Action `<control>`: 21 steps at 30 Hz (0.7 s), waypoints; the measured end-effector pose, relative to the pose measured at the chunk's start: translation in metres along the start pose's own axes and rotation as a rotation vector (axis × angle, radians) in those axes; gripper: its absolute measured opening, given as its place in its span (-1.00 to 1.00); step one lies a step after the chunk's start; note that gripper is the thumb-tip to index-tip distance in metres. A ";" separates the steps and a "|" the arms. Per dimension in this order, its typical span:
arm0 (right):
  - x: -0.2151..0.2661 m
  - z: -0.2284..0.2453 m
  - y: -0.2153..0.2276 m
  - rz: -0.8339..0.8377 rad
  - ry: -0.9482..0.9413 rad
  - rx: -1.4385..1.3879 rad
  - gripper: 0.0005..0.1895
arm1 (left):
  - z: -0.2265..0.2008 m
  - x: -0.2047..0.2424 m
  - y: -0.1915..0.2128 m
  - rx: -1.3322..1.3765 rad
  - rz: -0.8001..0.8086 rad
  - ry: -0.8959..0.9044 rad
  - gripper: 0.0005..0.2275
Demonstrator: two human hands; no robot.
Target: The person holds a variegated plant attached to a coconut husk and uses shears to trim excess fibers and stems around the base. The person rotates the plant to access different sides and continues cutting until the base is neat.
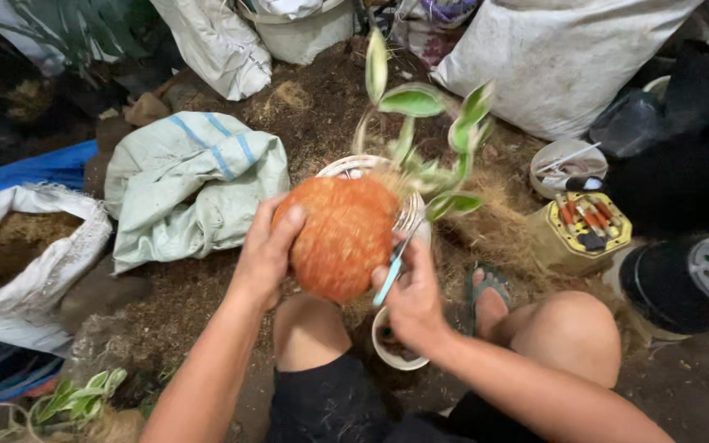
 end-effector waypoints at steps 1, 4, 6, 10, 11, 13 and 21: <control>0.016 -0.008 -0.007 0.017 -0.027 -0.069 -0.34 | 0.005 0.011 0.007 -0.056 -0.004 0.002 -0.37; 0.030 -0.019 -0.020 0.129 -0.012 0.014 -0.34 | 0.021 0.023 0.023 -0.153 0.004 0.025 -0.38; 0.042 -0.050 -0.014 0.116 -0.274 -0.016 -0.30 | 0.045 0.030 0.022 -0.112 0.041 0.068 -0.35; 0.037 -0.063 -0.008 0.173 -0.318 -0.123 -0.27 | 0.055 0.015 0.021 -0.225 0.064 0.113 -0.43; 0.034 -0.060 -0.007 0.207 -0.296 -0.033 -0.28 | 0.048 0.011 0.023 -0.350 0.079 0.123 -0.44; 0.027 -0.051 -0.007 0.271 -0.244 0.146 -0.28 | 0.025 0.001 0.016 -0.625 0.140 0.085 -0.45; 0.007 -0.027 -0.016 0.568 -0.149 0.292 -0.29 | -0.017 -0.013 -0.014 -1.312 0.332 0.394 -0.30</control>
Point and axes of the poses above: each hand's wrist, its own x-axis away from the middle knuckle, its own y-axis out of the back of the hand, z = x × y, the point moved 8 cm from there along -x, towards the middle knuckle, and after that the axes turned 7 degrees about z, right-handed, at the moved point
